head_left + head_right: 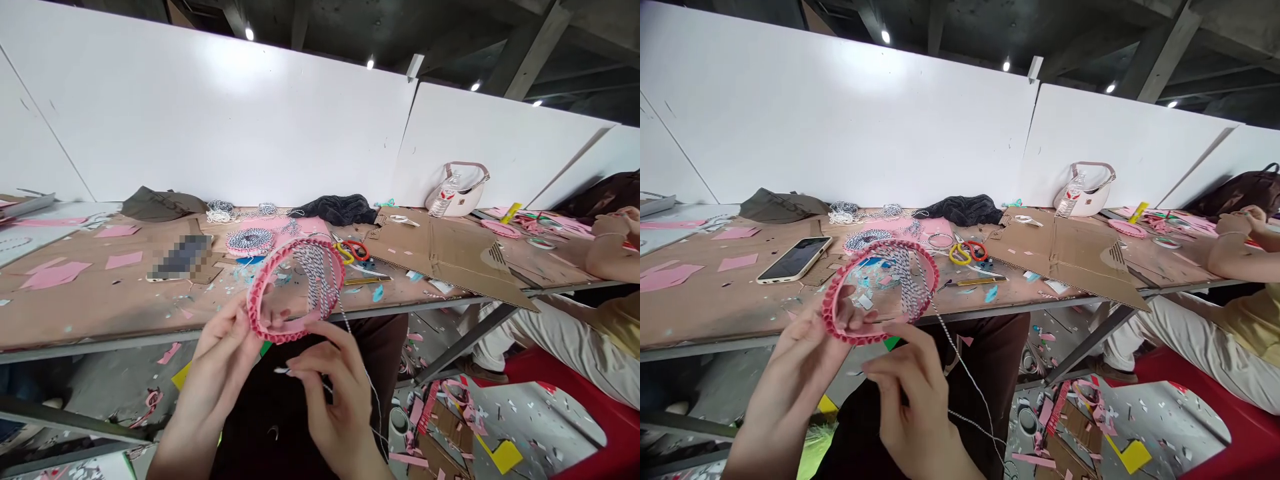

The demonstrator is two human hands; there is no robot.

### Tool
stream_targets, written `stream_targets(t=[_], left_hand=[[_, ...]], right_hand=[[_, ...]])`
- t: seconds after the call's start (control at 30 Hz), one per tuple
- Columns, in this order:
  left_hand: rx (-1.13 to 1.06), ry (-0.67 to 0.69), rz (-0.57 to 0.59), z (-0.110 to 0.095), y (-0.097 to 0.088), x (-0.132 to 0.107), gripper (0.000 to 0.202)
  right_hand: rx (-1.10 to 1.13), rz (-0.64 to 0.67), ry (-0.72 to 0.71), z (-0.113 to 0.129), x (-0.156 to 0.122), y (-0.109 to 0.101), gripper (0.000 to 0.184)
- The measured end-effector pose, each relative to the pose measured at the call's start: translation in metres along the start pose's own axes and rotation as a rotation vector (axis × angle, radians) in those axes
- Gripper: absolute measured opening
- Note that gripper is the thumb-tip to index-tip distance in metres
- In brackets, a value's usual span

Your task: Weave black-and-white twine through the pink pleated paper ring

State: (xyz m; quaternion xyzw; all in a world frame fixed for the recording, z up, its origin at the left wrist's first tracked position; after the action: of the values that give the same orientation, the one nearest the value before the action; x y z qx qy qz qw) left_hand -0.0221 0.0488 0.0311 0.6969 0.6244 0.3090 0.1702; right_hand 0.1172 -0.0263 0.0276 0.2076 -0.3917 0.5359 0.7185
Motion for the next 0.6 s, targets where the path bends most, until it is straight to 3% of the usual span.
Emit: stream_targets(t=[0.1, 0.2, 0.33, 0.4, 0.5, 0.6], left_hand=[[-0.115, -0.003, -0.039, -0.003, -0.001, 0.001, 0.030], [-0.180, -0.031, -0.043, -0.002, -0.003, 0.003, 0.024], [-0.270, -0.062, 0.007, 0.000, -0.005, 0.007, 0.026], [-0.300, -0.061, 0.013, 0.000, -0.006, 0.009, 0.025], [-0.310, -0.050, 0.013, -0.001, -0.007, 0.011, 0.025], [-0.306, -0.047, 0.012, -0.002, -0.005, 0.013, 0.027]], right_hand=[[-0.005, -0.135, 0.078, -0.006, -0.004, -0.018, 0.032], [0.040, -0.133, 0.135, -0.013, -0.005, -0.021, 0.033], [0.006, -0.246, 0.205, -0.020, -0.003, -0.030, 0.022], [0.116, -0.209, 0.336, -0.028, 0.000, -0.031, 0.014], [0.241, -0.051, 0.518, -0.036, 0.003, -0.027, 0.012], [0.164, -0.040, 0.533, -0.032, 0.005, -0.035, 0.013]])
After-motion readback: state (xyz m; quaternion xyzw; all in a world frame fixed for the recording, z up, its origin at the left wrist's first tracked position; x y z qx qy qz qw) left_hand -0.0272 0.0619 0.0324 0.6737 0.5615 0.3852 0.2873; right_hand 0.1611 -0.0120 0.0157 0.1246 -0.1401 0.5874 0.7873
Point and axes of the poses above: each hand's wrist, its own x-axis towards the middle knuckle, its own y-axis out of the palm, z = x × y, the point moved 6 cm from there along x, towards the middle knuckle, and after that the axes turned 3 degrees about y, right-handed, at the moved point
